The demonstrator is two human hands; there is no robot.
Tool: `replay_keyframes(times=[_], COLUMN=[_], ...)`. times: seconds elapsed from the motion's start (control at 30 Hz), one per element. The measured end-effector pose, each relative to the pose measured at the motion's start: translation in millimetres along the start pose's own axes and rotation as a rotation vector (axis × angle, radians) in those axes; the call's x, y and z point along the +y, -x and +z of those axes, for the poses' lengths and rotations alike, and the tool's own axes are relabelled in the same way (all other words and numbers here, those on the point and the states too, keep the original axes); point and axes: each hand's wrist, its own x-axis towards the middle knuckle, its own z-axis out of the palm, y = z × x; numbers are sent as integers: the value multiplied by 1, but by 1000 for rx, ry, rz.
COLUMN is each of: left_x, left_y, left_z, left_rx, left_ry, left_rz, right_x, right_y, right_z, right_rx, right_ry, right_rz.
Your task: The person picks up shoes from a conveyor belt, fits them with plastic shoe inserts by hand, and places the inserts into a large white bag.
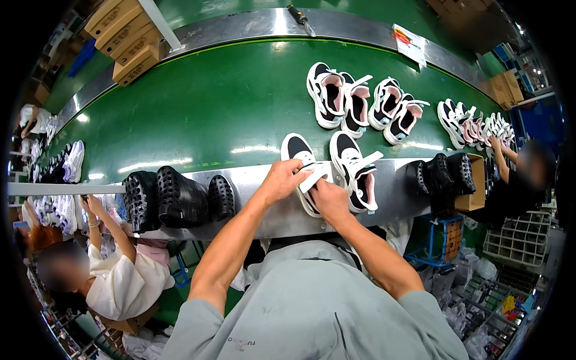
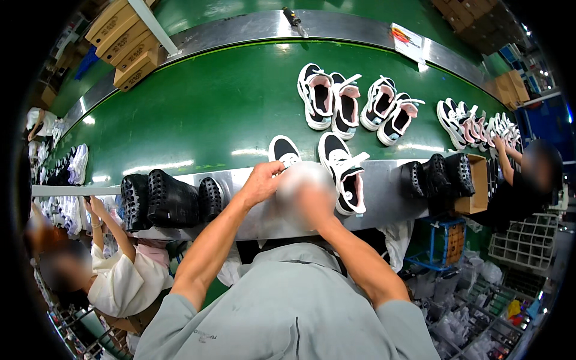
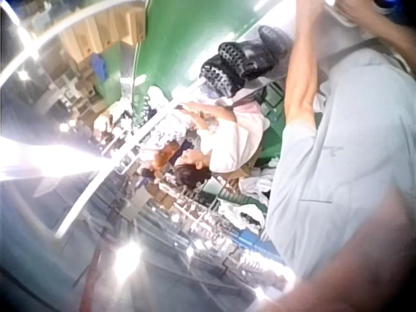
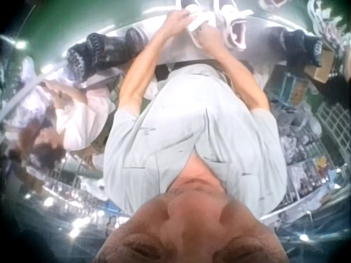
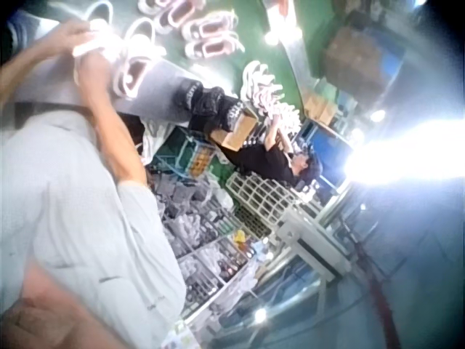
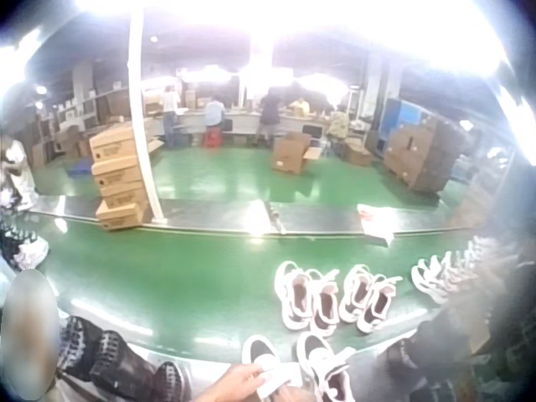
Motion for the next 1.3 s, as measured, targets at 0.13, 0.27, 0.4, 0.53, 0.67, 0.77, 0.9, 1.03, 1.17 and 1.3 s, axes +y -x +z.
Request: replay_keyframes(times=[0.13, 0.27, 0.4, 0.53, 0.67, 0.77, 0.9, 1.03, 1.17, 1.3], left_x=[-33, -5, -20, -31, -43, -57, -44, 3, 8, 10], left_y=[26, 35, 40, 50, 37, 31, 34, 42, 37, 36], left_z=[32, 73, 49, 49, 48, 49, 57, 42, 50, 43], left_rx=[323, 323, 281, 351, 348, 445, 401, 468, 563, 536], left_ry=[-106, -265, -392, -455, -342, -319, -317, -294, -377, -622], left_rz=[-35, -274, -210, -61, -118, -93, -65, 30, 81, 219], right_x=[-14, 0, -7, -5, 19, 17, 5, 1, 22, 29], right_y=[1, -4, -8, -28, -46, -47, -51, -59, -33, -21], right_z=[-44, -18, -3, -23, -17, -28, -4, -35, -20, -8], right_rx=[295, 132, 16, 238, 54, 28, -28, 63, 210, 162], right_ry=[-118, -193, -435, -423, -592, -414, -375, -363, -276, -1026], right_rz=[77, 157, 369, 84, -174, -400, -413, -190, -7, 616])
